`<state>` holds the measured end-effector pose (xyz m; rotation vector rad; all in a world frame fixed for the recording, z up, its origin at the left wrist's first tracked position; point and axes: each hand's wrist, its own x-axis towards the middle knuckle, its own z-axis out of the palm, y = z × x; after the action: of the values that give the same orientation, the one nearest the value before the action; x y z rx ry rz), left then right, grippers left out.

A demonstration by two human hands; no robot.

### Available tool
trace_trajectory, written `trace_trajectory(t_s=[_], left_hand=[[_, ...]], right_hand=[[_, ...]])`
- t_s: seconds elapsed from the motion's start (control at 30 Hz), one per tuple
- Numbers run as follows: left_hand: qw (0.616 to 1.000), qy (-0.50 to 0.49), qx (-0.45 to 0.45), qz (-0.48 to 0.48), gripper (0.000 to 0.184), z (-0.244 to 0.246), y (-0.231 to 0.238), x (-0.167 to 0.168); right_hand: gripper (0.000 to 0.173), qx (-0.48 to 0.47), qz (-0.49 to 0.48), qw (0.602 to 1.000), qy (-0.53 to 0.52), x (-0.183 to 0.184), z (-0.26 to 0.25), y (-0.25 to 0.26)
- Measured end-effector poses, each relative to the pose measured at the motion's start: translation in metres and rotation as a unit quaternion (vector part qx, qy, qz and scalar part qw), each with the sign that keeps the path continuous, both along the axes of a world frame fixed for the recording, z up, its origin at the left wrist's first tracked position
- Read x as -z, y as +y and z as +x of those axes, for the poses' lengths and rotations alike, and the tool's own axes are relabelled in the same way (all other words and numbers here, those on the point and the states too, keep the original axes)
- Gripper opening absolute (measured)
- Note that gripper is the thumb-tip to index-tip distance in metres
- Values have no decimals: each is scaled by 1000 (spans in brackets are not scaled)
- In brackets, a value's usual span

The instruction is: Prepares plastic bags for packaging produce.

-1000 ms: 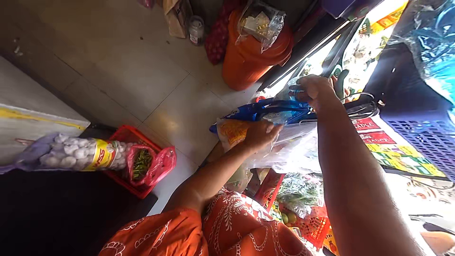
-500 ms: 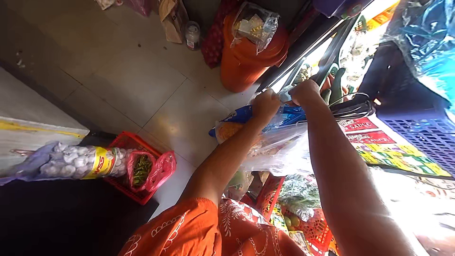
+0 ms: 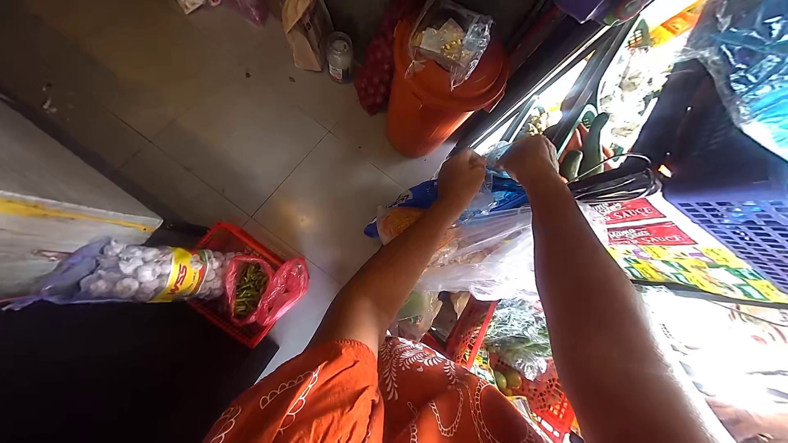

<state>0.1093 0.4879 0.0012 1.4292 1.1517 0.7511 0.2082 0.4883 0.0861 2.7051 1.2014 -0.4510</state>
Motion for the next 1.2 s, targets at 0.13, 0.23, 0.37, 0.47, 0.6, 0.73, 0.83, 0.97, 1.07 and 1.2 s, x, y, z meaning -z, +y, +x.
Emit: trace_trajectory(t_s=[0.13, 0.23, 0.37, 0.47, 0.6, 0.73, 0.83, 0.97, 1.07, 1.2], left_hand=[[1000, -8, 0, 17, 22, 7, -5, -5], [998, 0, 10, 58, 21, 7, -8, -8], [997, 15, 44, 68, 21, 1, -13, -8], [998, 16, 28, 49, 20, -2, -9, -7], [1000, 7, 11, 9, 21, 0, 3, -15], [998, 21, 42, 27, 22, 5, 4, -18], [996, 34, 59, 50, 24, 7, -3, -18], [996, 38, 59, 56, 25, 6, -8, -16], [997, 36, 50, 51, 24, 5, -10, -15], [998, 40, 23, 50, 24, 6, -7, -16]], right_hand=[[26, -77, 30, 996, 40, 0, 6, -10], [25, -218, -9, 974, 62, 13, 18, -7], [26, -268, -101, 957, 55, 7, 19, 0], [31, -184, -113, 976, -14, 4, 10, 2], [26, -164, -110, 979, -49, 7, 5, 0], [25, -259, -171, 950, -6, 2, 12, -1], [27, -247, -181, 952, -12, 5, 14, -4], [25, -169, -64, 983, -4, 18, 18, -7], [26, -167, -27, 985, 1, 23, 21, -11], [31, -140, -67, 988, 20, 3, 11, -14]])
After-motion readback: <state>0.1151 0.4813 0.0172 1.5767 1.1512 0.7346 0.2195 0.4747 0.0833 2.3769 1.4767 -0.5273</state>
